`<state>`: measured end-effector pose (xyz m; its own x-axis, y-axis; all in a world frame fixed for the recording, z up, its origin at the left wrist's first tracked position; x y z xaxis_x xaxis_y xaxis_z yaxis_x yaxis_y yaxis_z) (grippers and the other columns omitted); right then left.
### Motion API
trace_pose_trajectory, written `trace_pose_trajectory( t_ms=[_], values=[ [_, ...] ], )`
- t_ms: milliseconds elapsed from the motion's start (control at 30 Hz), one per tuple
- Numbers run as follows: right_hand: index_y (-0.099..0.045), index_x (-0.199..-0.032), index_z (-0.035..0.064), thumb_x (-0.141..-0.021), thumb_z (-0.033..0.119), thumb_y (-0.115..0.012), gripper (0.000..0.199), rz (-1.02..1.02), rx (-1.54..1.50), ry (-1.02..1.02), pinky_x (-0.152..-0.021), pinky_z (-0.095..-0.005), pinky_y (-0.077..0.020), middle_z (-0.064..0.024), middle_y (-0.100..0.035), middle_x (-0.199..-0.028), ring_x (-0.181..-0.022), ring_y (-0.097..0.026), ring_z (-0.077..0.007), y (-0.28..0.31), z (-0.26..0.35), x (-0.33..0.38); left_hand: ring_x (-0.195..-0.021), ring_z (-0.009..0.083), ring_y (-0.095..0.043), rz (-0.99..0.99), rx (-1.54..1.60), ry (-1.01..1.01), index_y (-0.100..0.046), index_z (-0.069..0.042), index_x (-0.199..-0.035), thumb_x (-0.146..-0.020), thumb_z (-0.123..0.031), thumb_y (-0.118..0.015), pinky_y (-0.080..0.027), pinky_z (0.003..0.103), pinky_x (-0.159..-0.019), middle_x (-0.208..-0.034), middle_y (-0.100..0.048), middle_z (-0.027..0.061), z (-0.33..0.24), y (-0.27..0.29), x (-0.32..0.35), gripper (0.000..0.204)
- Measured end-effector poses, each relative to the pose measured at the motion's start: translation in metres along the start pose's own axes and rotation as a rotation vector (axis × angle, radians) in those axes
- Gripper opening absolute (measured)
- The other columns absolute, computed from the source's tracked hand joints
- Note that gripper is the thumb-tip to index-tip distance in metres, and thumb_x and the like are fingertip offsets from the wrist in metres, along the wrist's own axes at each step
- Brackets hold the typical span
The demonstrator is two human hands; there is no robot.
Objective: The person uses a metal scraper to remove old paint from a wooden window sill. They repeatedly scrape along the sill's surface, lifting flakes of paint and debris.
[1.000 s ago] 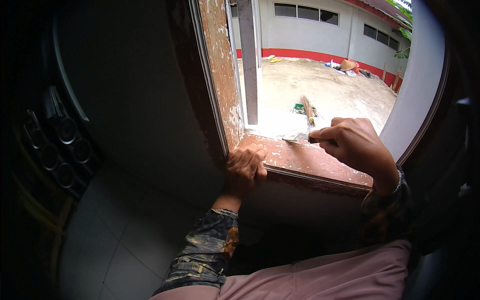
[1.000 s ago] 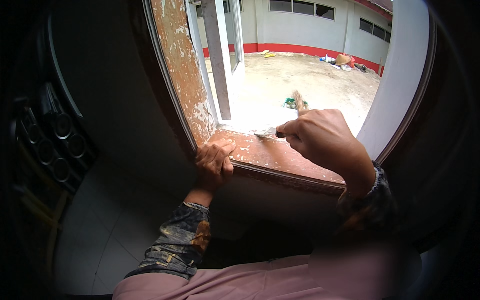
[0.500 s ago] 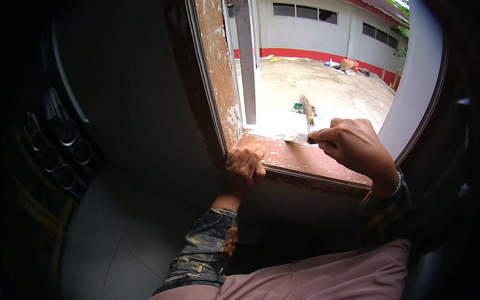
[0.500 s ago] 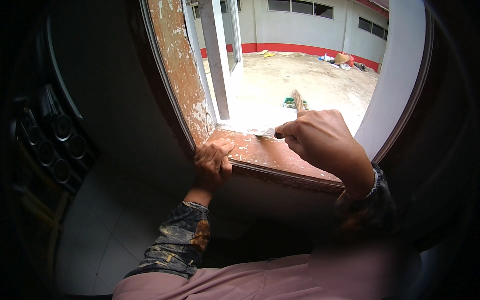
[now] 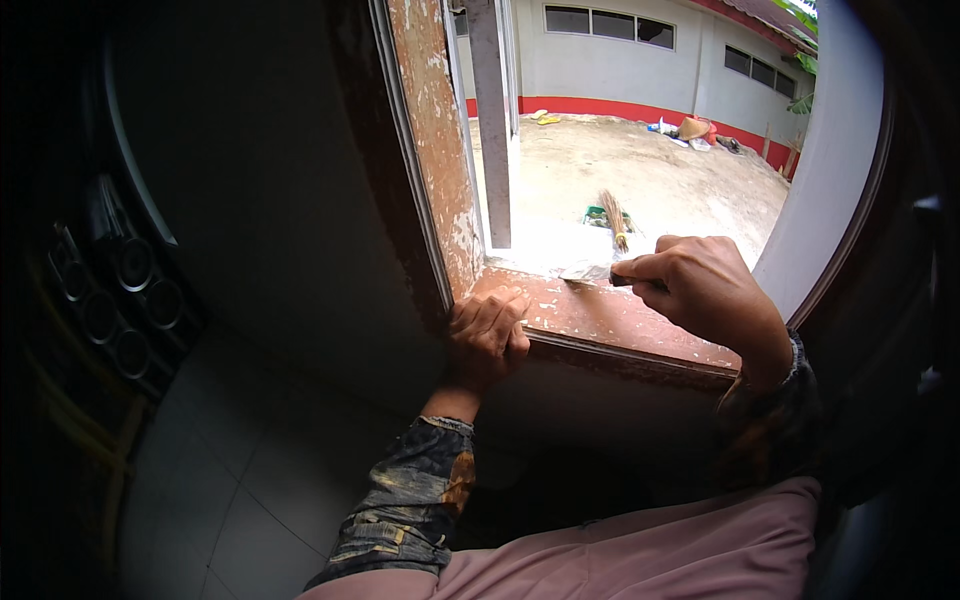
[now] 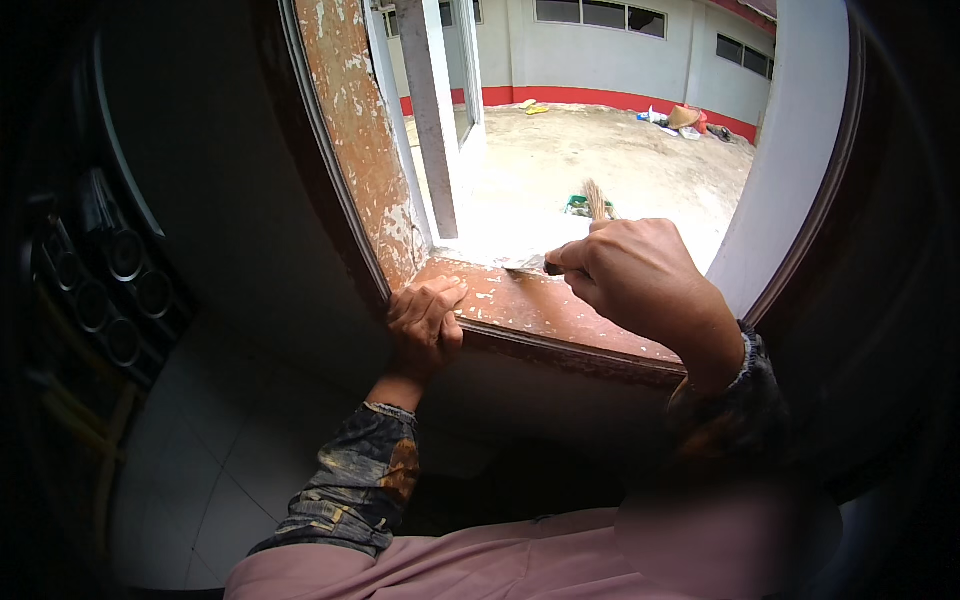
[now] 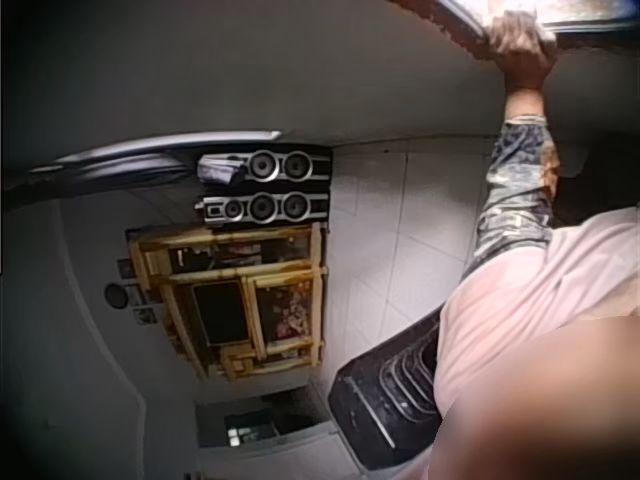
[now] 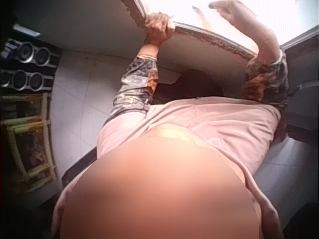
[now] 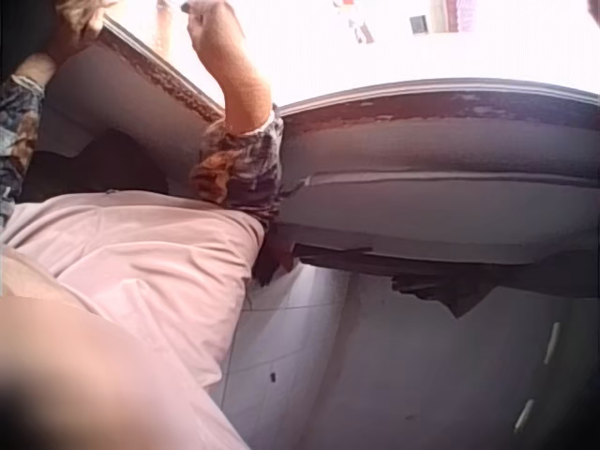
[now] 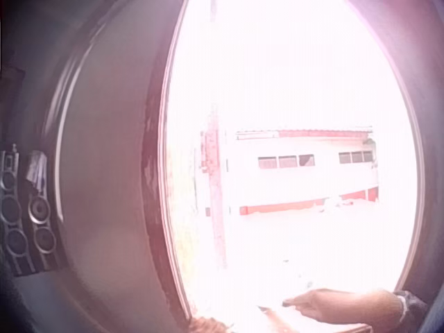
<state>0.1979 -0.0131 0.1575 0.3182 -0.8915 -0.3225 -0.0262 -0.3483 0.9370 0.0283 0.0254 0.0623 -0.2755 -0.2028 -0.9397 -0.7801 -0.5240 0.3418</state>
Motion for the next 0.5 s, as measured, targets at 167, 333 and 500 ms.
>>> trace_pose_trajectory(
  t_ms=[167, 333, 500],
  values=[
    [-0.077, -0.113, 0.0169, -0.091, 0.02, -0.07, 0.023, 0.076, -0.051, -0.099, -0.057, -0.0352, -0.0444, -0.0097, -0.069, -0.078, -0.065, -0.062, -0.0204, -0.012, 0.006, -0.01, -0.088, 0.0218, -0.066, 0.016, -0.021, -0.012, -0.072, -0.011, -0.1, -0.081, -0.014, -0.056, -0.048, 0.036, -0.083, -0.101, -0.071, 0.005, -0.001, -0.002, 0.002, 0.026],
    [-0.078, -0.114, 0.0184, -0.09, 0.021, -0.071, 0.025, 0.008, -0.033, -0.073, -0.057, -0.0351, -0.0427, -0.0082, -0.07, -0.078, -0.065, -0.061, -0.0195, 0.004, 0.0, -0.005, -0.089, 0.0216, -0.067, 0.034, -0.032, -0.009, -0.072, -0.011, -0.1, -0.081, -0.014, -0.056, -0.048, 0.035, -0.083, -0.101, -0.071, 0.005, 0.001, -0.002, 0.002, 0.025],
    [-0.078, -0.113, 0.0194, -0.089, 0.021, -0.072, 0.025, 0.009, -0.012, -0.078, -0.056, -0.0351, -0.042, -0.0065, -0.067, -0.074, -0.065, -0.06, -0.0194, 0.004, -0.003, 0.0, -0.089, 0.0213, -0.067, 0.018, -0.003, 0.01, -0.072, -0.01, -0.099, -0.081, -0.014, -0.056, -0.048, 0.035, -0.084, -0.1, -0.071, 0.0049, 0.001, -0.002, 0.002, 0.024]
  ],
)
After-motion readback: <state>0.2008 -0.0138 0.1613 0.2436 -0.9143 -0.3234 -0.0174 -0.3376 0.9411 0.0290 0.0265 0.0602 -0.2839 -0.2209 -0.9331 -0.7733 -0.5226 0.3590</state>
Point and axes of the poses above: each hand's wrist, its own x-axis away from the middle knuckle, its own y-axis out of the back of the hand, z = x × y, the point moved 10 cm from there along -x, towards the middle knuckle
